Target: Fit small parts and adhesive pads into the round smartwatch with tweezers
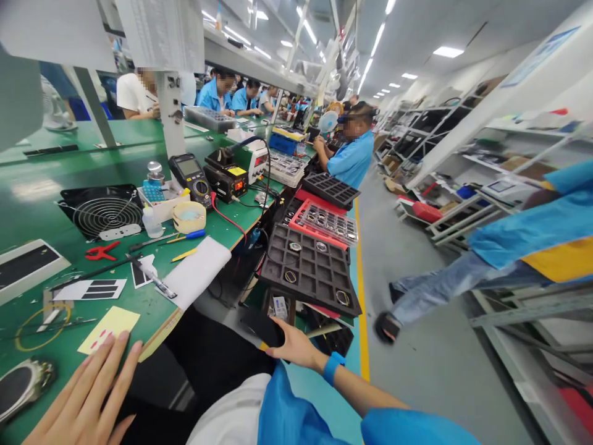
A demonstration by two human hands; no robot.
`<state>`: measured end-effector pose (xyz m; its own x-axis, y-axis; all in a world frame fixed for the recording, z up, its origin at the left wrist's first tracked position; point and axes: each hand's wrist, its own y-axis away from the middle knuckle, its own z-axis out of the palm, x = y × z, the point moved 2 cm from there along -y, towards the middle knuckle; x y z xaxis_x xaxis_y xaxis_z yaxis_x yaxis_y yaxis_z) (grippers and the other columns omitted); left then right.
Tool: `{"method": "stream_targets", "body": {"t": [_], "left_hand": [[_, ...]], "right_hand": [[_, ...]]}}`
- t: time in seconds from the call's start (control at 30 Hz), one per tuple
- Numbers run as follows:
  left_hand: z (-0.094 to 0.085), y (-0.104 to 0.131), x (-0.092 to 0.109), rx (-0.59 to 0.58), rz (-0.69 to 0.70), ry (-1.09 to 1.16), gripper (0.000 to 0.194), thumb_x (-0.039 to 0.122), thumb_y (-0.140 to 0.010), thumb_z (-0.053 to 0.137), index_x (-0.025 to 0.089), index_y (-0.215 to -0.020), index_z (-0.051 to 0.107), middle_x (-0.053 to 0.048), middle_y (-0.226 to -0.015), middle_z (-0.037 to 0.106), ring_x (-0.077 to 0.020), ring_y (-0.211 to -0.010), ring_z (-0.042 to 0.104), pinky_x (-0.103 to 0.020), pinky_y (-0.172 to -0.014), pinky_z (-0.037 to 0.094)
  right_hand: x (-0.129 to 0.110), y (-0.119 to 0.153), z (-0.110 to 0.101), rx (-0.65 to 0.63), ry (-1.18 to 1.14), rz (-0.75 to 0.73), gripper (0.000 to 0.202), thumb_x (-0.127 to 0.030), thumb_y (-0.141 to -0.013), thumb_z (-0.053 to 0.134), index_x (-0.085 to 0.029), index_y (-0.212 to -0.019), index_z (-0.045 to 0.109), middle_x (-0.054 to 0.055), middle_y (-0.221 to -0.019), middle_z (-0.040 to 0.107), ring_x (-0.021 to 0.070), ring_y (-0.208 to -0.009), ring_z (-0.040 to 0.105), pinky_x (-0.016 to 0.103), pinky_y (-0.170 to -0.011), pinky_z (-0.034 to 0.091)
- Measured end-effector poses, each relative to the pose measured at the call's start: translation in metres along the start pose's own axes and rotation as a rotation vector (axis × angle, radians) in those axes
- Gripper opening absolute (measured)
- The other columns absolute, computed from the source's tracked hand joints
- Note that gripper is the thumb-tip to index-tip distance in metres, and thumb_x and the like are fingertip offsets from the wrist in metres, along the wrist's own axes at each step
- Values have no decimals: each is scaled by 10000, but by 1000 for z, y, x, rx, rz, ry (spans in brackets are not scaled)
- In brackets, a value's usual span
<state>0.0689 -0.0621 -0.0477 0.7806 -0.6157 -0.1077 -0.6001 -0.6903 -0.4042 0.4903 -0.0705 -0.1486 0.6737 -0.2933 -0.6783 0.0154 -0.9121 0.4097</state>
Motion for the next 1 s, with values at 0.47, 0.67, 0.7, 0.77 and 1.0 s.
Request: {"method": "stream_targets", "body": {"t": [0.47,0.67,0.7,0.77,1.0], "left_hand": [[5,1,5,32,-88,150,658,439,-1025,220,92,-1583,200,-210,-1642,216,-380,-1519,212,-491,-1276,121],[6,5,2,-9,-42,113,682,462,-1025,207,61,-1577,202,-252,-1633,203,-413,-1516,196,-523,-1265,113],[7,6,2,-12,-40,110,685,465,-1023,210,60,-1575,209,-254,-1632,203,-418,-1515,196,-524,-1264,110],[7,6,1,-17,-39,107,687,469,-1021,219,58,-1571,225,-256,-1628,211,-423,-1511,205,-524,-1263,112],[-6,-3,5,-28,30,5,661,326,-988,261,-32,-1542,223,-293,-1597,257,-447,-1490,244,-536,-1262,105]], "right_hand": [[7,-2,7,43,104,84,856,-369,-675,795,-147,-1445,495,148,-1347,627,358,-1193,613,450,-1026,472],[5,-2,8,54,111,85,846,-388,-706,777,-120,-1455,488,175,-1352,617,362,-1188,613,447,-1012,482],[5,-3,8,54,112,85,846,-393,-706,776,-122,-1455,490,173,-1351,618,363,-1193,610,449,-1019,479],[6,-5,8,45,110,81,839,-381,-698,775,-144,-1454,499,154,-1340,629,362,-1198,608,450,-1029,474],[6,28,9,-107,36,81,433,-204,-586,805,-193,-1018,781,71,-810,746,328,-800,721,399,-769,583]]}}
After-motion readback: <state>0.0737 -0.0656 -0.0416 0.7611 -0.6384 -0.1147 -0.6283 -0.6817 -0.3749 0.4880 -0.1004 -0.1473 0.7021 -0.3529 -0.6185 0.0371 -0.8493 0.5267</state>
